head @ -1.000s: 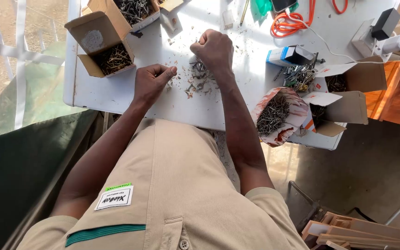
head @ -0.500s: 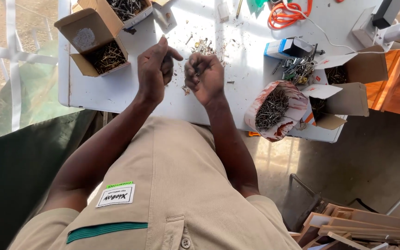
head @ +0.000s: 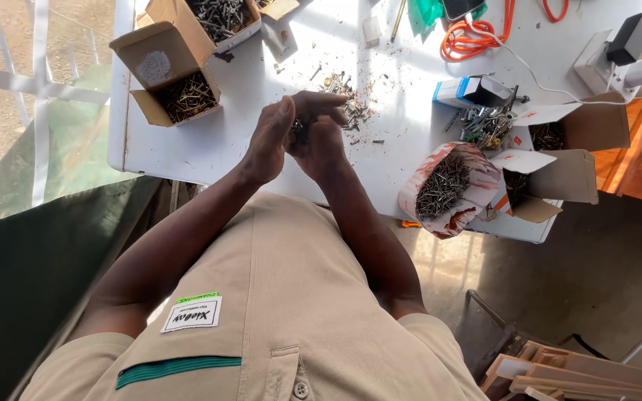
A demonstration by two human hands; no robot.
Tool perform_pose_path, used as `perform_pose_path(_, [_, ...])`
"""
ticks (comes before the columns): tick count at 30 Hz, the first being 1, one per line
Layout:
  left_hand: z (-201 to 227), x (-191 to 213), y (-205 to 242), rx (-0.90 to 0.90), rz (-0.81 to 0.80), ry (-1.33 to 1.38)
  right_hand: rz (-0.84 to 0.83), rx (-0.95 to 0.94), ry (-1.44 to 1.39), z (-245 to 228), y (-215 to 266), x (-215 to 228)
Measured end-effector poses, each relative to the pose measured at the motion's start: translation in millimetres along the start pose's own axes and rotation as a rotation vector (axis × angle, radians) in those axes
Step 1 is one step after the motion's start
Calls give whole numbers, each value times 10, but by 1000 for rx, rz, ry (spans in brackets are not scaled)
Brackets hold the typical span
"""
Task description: Sorting and organizing various screws and nails from a table into separate cardboard boxes.
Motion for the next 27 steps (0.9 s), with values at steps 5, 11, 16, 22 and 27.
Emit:
perform_pose_path(5, [102,73,-21,-12,22,-4,23,-57,-44,-201,54,-289])
perform_pose_path(11, [246,362,84,-53,48,-42,275,-165,-197,-263,86,-219])
perform_pose_path(16, [162,627,347,22,132,-49,97,-103,1,-523,-123,-649])
perform_pose_path(22, [42,699,635,94,198,-63,-190,-4,887,-959,-928,-1336])
perform_pose_path(27, [-44,736,753,161,217,-32,15,518,1621,-1393,-1504,-1625])
Point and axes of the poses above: each hand's wrist, its own y-axis away from the middle knuckle, its own x-axis out of the back of the hand, z = x × y, the point moved 10 cm from there along -y, towards the middle knuckle, and after that the axes turned 7 degrees about -y, right-handed, at the moved point
